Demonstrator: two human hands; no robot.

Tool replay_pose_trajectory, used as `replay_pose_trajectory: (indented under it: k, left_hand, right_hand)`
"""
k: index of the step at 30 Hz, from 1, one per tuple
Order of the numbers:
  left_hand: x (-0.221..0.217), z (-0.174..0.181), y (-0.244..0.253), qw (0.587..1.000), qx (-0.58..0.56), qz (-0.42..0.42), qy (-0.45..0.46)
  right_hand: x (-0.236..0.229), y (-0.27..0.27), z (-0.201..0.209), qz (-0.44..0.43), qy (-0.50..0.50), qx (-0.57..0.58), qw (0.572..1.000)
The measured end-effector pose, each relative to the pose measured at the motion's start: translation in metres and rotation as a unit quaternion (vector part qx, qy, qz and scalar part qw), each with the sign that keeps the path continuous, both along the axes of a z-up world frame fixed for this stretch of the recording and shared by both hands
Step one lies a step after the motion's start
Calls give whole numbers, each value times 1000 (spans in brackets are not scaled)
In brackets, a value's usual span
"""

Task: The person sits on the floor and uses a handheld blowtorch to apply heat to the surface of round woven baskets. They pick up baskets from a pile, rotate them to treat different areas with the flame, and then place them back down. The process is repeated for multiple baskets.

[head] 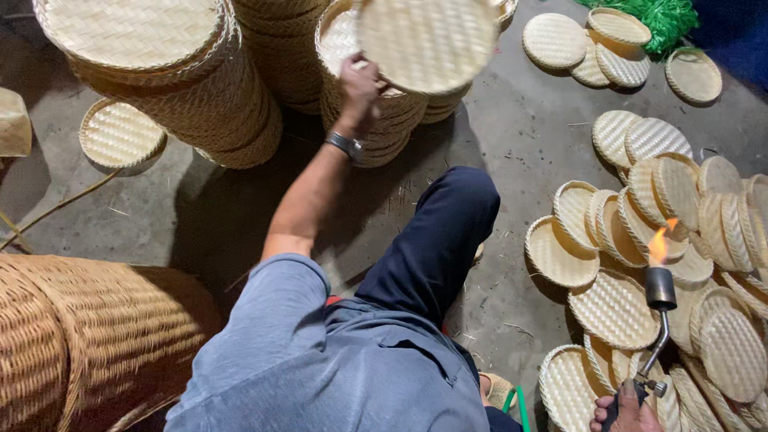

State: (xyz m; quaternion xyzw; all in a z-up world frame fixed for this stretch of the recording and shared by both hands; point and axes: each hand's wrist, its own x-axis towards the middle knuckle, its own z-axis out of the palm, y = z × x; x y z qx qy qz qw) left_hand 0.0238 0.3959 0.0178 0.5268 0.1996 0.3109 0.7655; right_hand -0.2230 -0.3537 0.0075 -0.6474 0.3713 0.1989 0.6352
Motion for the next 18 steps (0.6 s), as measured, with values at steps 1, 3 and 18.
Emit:
replay_pose_trajectory:
  k: [1,3,18]
  left_hand:
    - [5,-14,21,998,-1,48,37]
    - [17,-45,53,995,-51,79,-43]
    - [23,-72,89,987,49,121,90]
  right_hand:
    - [3,0,1,-10,26,-11,1000]
    - [-3,2,2,-14,12,-22,1000]
    - [-22,8,-3,-14,-59,-91,994]
